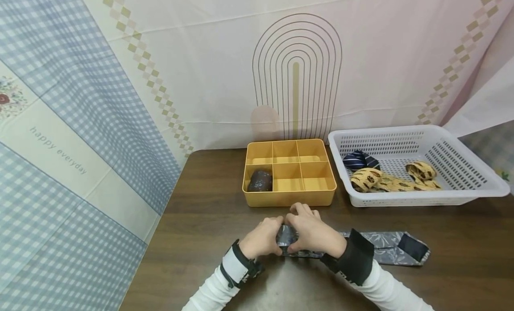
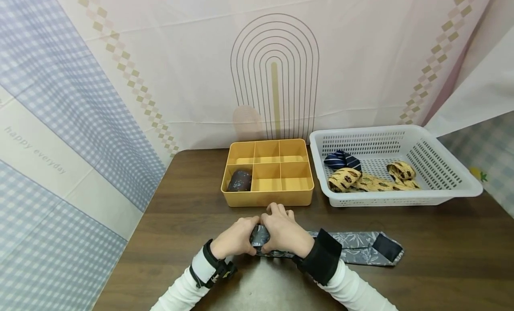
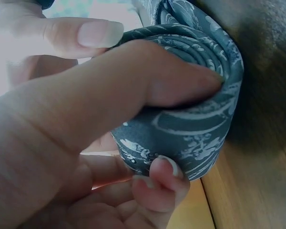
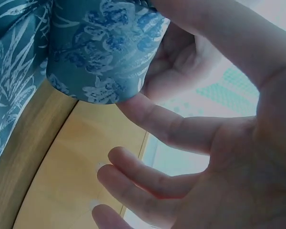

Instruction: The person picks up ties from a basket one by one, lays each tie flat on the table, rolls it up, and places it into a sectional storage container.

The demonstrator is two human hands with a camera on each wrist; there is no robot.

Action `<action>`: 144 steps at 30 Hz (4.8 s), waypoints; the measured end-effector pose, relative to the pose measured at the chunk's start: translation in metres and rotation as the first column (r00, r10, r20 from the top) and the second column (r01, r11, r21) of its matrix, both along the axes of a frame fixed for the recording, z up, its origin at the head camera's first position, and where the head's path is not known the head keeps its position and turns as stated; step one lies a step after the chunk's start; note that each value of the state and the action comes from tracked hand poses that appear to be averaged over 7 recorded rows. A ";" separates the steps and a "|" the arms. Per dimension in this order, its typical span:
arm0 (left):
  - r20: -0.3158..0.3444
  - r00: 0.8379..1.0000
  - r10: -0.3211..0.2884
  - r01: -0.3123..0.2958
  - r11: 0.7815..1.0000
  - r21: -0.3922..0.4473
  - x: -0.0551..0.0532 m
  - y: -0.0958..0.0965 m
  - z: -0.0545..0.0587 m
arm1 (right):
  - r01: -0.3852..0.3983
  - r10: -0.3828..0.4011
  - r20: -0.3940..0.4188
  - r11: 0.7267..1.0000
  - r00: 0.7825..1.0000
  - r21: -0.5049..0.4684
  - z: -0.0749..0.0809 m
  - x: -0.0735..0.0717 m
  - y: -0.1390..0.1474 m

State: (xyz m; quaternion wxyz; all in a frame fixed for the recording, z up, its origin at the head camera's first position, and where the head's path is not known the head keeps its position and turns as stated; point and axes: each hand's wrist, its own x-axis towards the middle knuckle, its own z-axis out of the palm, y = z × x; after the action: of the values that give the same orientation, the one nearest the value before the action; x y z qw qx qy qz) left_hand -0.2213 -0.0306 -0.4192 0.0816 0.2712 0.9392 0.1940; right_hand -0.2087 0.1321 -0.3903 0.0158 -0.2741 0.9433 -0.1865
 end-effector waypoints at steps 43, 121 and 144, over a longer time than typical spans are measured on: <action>-0.037 0.999 -0.009 0.009 1.000 -0.005 0.003 0.003 -0.002 | 0.111 -0.116 0.060 0.990 0.991 0.084 -0.006 0.002 -0.006; -0.047 0.998 0.028 -0.029 1.000 -0.011 0.007 0.002 0.003 | 0.046 -0.047 0.021 0.999 0.999 0.020 -0.003 0.002 -0.007; -0.018 1.000 0.011 -0.011 1.000 0.011 0.005 0.003 -0.002 | 0.100 -0.125 0.209 0.987 0.970 0.126 0.001 -0.006 0.002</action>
State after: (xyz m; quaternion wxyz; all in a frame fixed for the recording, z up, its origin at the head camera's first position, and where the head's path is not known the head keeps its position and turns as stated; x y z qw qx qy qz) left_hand -0.2163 -0.0275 -0.4217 0.0703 0.2681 0.9404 0.1969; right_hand -0.2149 0.1345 -0.3895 0.1234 -0.1967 0.9592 -0.1615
